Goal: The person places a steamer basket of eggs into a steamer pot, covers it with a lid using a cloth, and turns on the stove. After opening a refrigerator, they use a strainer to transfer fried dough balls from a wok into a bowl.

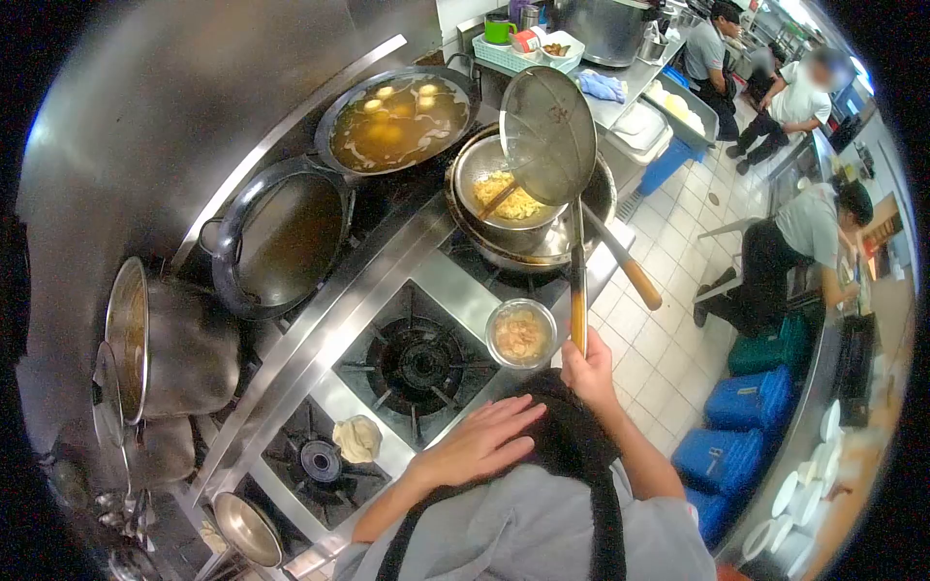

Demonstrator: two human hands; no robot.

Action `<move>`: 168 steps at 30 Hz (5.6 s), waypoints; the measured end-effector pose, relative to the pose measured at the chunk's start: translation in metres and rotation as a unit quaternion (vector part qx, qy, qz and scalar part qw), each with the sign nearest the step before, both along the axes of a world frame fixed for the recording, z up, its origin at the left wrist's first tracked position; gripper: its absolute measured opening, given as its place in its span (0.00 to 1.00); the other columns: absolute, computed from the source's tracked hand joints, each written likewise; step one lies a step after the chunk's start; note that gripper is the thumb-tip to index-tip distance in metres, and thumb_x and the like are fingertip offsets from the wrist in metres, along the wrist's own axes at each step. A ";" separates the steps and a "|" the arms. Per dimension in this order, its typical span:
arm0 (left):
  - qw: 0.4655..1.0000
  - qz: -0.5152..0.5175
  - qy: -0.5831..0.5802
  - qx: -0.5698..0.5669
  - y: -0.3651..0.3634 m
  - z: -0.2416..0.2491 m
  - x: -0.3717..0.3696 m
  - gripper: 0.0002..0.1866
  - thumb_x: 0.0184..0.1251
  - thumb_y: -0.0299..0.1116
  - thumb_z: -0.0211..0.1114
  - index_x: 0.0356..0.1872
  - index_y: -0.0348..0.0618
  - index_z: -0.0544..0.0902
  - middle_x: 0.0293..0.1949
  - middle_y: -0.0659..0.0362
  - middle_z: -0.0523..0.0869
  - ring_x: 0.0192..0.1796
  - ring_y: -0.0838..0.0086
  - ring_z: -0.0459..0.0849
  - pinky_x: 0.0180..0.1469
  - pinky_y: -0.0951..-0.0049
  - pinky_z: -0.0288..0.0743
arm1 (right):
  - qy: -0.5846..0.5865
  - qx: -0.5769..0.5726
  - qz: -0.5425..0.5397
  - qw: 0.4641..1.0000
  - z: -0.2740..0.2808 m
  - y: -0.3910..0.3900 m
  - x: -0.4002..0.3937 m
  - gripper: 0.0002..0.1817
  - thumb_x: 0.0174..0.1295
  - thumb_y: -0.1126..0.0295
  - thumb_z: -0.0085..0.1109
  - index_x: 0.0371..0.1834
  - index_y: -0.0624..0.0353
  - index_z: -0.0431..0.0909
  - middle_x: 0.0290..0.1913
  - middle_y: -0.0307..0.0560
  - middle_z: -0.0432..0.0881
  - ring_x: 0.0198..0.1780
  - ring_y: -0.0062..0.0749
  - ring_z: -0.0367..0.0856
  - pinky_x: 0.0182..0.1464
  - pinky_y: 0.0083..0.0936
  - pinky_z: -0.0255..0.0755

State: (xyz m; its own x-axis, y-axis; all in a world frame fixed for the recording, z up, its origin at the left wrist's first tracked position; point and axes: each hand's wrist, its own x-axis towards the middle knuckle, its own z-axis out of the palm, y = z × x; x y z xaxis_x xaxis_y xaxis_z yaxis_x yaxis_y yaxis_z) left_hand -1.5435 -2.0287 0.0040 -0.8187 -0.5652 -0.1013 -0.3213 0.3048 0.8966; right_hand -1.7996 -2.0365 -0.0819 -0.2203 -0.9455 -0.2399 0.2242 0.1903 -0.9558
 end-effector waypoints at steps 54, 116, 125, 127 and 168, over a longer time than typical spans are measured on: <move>1.000 -0.001 0.001 0.001 0.001 -0.004 -0.002 0.32 0.81 0.53 0.53 0.78 0.47 0.67 0.77 0.38 0.66 0.79 0.45 0.63 0.80 0.46 0.52 | 0.003 0.009 -0.018 1.000 -0.005 0.001 -0.001 0.20 0.75 0.74 0.52 0.69 0.61 0.70 0.22 0.32 0.71 0.15 0.15 0.63 0.17 0.18 0.60; 0.999 -0.011 0.026 -0.016 0.003 -0.001 0.002 0.29 0.82 0.46 0.55 0.78 0.48 0.68 0.75 0.39 0.68 0.78 0.45 0.65 0.78 0.45 0.56 | -0.008 0.007 -0.023 1.000 -0.003 0.004 0.004 0.20 0.76 0.73 0.54 0.69 0.58 0.71 0.21 0.31 0.69 0.14 0.15 0.63 0.17 0.19 0.59; 1.000 -0.015 0.004 -0.013 0.002 -0.009 0.003 0.30 0.83 0.49 0.51 0.79 0.49 0.66 0.77 0.40 0.66 0.79 0.45 0.63 0.80 0.44 0.53 | 0.014 0.003 -0.008 1.000 0.000 0.001 0.003 0.21 0.75 0.73 0.54 0.70 0.60 0.70 0.23 0.32 0.72 0.16 0.16 0.66 0.18 0.19 0.62; 1.000 -0.016 0.005 -0.009 0.001 -0.008 0.002 0.30 0.83 0.49 0.52 0.79 0.49 0.66 0.77 0.40 0.65 0.79 0.45 0.63 0.80 0.45 0.53 | 0.017 0.008 -0.012 1.000 0.005 0.000 0.004 0.20 0.75 0.73 0.54 0.69 0.58 0.71 0.23 0.31 0.71 0.16 0.15 0.65 0.18 0.18 0.60; 0.991 0.031 0.131 -0.009 0.006 -0.022 0.003 0.25 0.85 0.52 0.44 0.59 0.40 0.78 0.50 0.44 0.80 0.58 0.48 0.79 0.59 0.48 0.71 | 0.093 -0.010 -0.004 0.996 0.005 -0.001 -0.006 0.26 0.76 0.67 0.56 0.75 0.59 0.67 0.28 0.28 0.64 0.24 0.10 0.61 0.24 0.13 0.54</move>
State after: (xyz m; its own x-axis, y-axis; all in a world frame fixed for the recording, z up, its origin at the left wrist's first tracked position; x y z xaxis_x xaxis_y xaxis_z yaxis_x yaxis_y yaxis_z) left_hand -1.5402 -2.0230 -0.0180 -0.7793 -0.6148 0.1214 -0.0962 0.3089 0.9462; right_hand -1.8057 -2.0376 -0.0768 -0.2677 -0.9473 -0.1758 0.0441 0.1702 -0.9844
